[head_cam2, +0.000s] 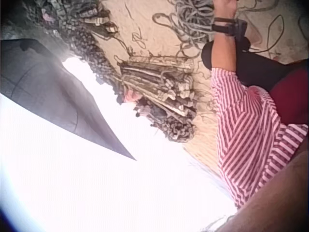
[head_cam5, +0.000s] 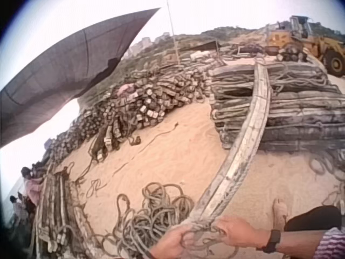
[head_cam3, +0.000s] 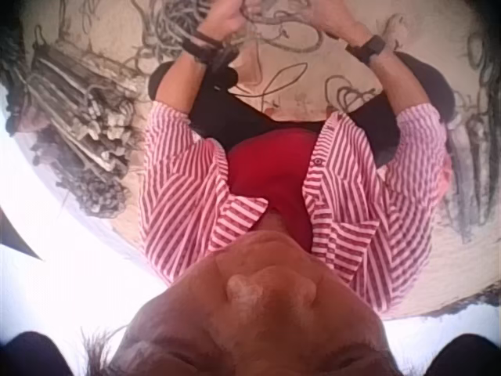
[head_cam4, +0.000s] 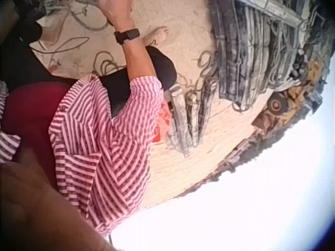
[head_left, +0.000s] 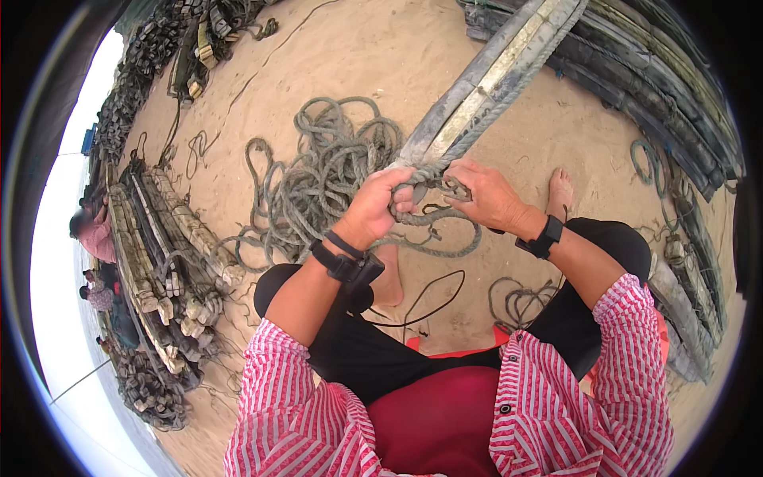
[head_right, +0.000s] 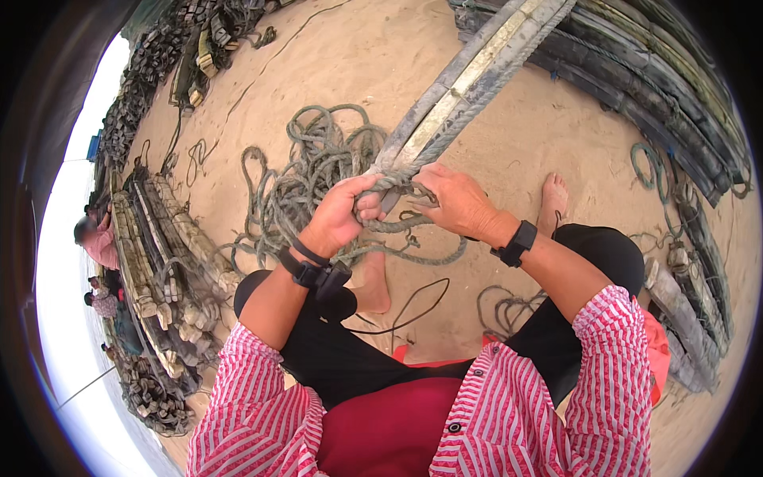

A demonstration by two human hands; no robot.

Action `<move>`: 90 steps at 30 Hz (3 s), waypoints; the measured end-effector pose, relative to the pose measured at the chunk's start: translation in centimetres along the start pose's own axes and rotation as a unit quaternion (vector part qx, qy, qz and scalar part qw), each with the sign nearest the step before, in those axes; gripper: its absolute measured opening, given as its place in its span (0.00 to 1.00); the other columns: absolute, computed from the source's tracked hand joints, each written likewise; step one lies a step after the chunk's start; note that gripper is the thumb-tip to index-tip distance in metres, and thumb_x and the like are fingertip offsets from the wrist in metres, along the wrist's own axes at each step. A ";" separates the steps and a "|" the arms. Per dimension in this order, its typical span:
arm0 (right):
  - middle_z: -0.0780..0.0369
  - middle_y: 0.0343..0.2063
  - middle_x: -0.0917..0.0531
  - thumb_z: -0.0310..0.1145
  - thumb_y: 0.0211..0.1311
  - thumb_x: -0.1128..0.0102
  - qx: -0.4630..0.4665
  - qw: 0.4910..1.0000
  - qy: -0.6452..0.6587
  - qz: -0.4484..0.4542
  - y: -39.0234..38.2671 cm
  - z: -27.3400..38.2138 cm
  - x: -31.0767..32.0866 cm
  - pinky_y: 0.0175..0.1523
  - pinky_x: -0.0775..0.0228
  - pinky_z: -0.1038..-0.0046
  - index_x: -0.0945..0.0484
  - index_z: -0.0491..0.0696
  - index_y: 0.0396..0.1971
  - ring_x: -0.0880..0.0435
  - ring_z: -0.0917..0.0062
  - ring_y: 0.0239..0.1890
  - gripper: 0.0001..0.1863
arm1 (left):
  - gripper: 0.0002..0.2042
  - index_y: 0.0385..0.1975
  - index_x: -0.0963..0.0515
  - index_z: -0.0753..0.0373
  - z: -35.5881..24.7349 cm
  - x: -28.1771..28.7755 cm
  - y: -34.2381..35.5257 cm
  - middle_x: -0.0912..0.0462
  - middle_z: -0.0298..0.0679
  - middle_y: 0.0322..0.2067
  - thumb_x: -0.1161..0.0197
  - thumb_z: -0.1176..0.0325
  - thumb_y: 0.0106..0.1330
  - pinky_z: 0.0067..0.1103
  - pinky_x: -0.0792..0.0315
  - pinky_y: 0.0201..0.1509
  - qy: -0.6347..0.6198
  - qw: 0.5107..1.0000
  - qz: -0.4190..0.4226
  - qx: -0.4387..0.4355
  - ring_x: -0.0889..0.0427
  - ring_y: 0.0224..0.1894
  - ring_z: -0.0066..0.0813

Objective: Using pliers to untie and remove ropes from a long concrete or wooden post.

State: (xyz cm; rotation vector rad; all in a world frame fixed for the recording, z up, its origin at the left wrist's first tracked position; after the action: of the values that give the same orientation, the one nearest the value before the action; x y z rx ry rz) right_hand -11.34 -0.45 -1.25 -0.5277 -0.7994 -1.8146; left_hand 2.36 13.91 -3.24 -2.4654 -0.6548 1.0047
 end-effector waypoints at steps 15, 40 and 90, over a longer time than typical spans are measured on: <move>0.56 0.24 0.19 0.31 0.54 0.34 -0.145 0.984 -0.021 -0.098 0.1 -6.3 2.6 0.35 0.29 0.67 0.19 0.44 0.39 0.20 0.66 0.26 0.13 | 0.11 0.45 0.27 0.68 -3.2 0.7 -1.4 0.35 0.28 0.19 0.44 0.67 0.70 0.22 0.33 0.32 -0.023 0.993 0.011 -0.116 0.36 0.21 0.19; 0.73 0.23 0.26 0.21 0.47 0.35 -0.265 0.898 0.346 0.064 -0.6 1.0 2.0 0.30 0.42 0.82 0.24 0.48 0.27 0.31 0.89 0.25 0.08 | 0.23 0.58 0.28 0.65 -1.1 3.5 4.5 0.19 0.42 0.50 0.53 0.52 0.76 0.27 0.28 0.59 0.144 0.988 -0.052 -0.027 0.24 0.58 0.28; 0.66 0.20 0.22 0.26 0.50 0.39 -0.180 0.973 0.119 0.088 0.6 -2.4 14.8 0.29 0.37 0.80 0.20 0.43 0.29 0.24 0.83 0.25 0.05 | 0.18 0.37 0.19 0.65 -0.6 -1.2 4.7 0.16 0.49 0.29 0.31 0.66 0.44 0.31 0.23 0.36 0.724 0.622 -0.172 -0.242 0.16 0.29 0.42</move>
State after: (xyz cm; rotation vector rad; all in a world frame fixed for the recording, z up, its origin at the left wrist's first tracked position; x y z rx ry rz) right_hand -16.11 -11.80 7.28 -0.5776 -0.2513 -1.8207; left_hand 3.29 9.36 -4.62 -2.3566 -0.6940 -1.4599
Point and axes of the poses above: each hand's wrist, its own y-axis towards the middle knuckle, its own x-axis out of the back of the hand, z = x × y, the point moved 4 cm from there along y, towards the middle knuckle
